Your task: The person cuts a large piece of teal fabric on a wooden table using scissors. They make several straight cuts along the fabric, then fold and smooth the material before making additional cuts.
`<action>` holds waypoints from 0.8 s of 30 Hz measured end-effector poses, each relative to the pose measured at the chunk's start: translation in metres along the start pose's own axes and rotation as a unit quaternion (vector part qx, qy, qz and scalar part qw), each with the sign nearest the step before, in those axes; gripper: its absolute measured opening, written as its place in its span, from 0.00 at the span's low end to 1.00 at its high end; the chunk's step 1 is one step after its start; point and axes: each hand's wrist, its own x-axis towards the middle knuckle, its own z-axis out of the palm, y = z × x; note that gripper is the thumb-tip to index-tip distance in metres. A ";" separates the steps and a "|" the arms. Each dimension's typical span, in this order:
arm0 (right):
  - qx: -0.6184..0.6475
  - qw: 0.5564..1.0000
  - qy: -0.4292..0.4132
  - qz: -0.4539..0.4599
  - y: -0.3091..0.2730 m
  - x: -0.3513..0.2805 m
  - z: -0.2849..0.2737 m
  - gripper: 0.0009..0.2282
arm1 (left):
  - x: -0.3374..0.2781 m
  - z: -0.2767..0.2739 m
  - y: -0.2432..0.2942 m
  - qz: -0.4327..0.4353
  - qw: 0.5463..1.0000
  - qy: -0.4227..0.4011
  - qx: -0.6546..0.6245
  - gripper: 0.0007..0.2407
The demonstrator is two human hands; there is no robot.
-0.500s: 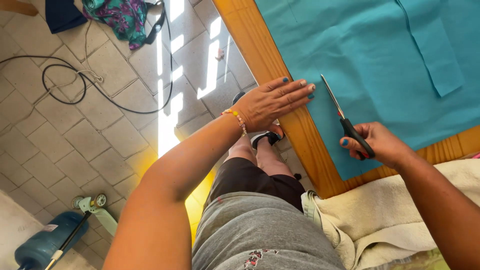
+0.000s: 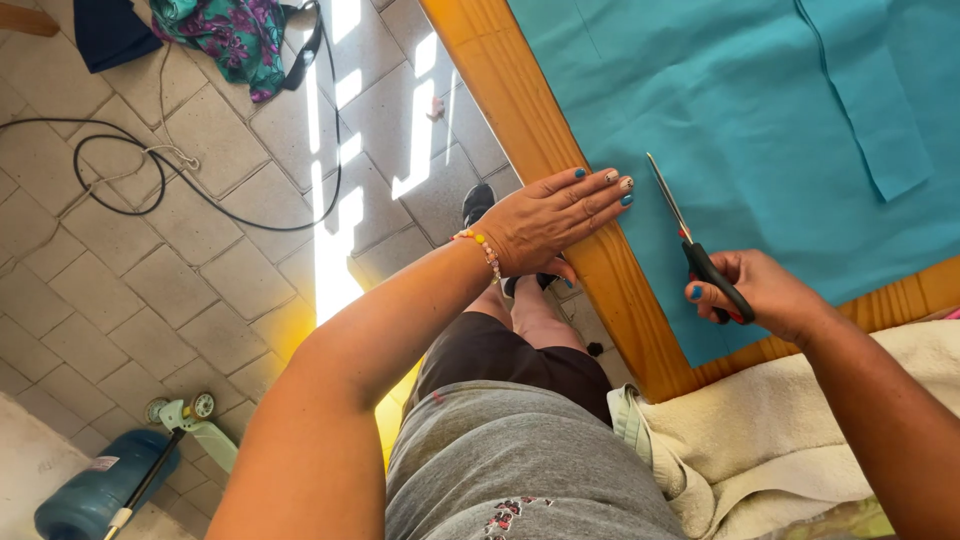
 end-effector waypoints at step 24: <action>0.047 0.999 0.019 -0.016 0.007 0.012 -0.001 0.15 | 0.001 0.005 -0.003 0.007 1.000 -0.001 0.017 0.48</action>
